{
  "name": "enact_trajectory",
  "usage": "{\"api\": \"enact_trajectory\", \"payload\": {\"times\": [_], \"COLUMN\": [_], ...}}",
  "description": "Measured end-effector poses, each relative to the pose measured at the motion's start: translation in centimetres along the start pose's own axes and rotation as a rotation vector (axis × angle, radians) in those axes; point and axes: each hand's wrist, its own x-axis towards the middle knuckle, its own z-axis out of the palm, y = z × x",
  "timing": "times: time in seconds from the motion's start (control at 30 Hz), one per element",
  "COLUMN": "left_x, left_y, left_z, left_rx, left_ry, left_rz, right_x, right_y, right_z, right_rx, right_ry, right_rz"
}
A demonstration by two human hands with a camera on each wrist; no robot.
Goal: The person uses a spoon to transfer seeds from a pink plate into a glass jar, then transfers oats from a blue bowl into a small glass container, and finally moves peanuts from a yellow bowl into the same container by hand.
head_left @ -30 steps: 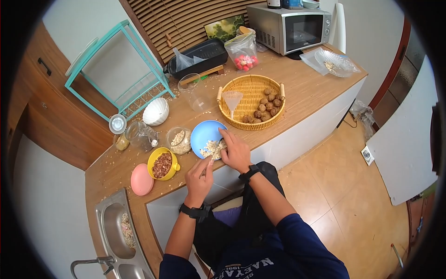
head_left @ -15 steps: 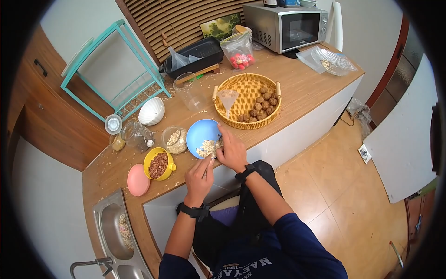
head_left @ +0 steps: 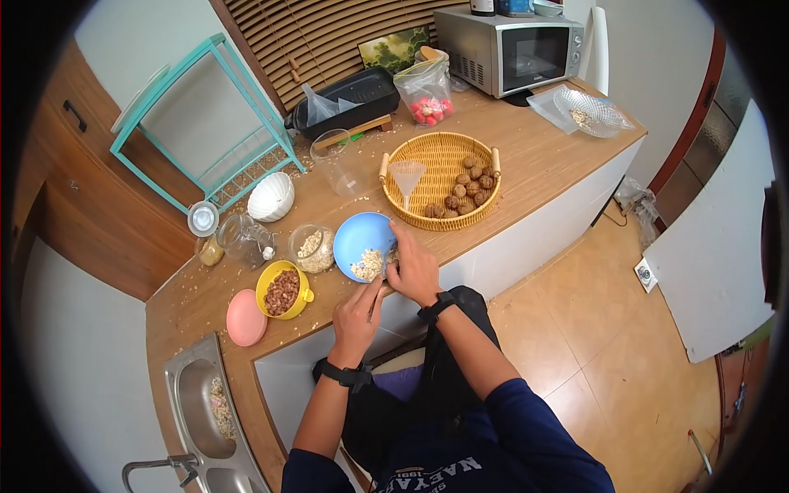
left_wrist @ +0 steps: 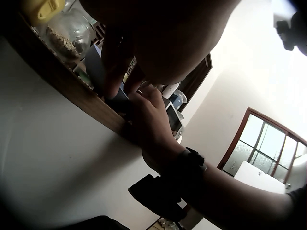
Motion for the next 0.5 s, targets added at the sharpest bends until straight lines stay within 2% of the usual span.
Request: {"api": "enact_trajectory", "payload": {"times": [0.1,0.23,0.4,0.5], "left_x": [-0.2,-0.2,-0.2,-0.3], "left_y": [-0.3,-0.7,-2.7,-2.3], "left_z": [-1.2,-3.2,-3.7,-4.1], "left_rx": [-0.082,-0.029,0.18,0.16], "left_ry": [-0.005,-0.019,0.165,0.125], "left_rz": [0.001,-0.018,-0.061,-0.081], "right_x": [-0.1,-0.1,-0.3,-0.2], "right_y": [0.0,-0.2,0.3,0.3], "right_z": [-0.1,-0.3,0.3,0.4], "right_rx": [-0.011,-0.016,-0.015,-0.005], "right_ry": [-0.006,-0.07,-0.015,-0.031], "right_rz": [-0.005,0.021,0.0,-0.001]}}
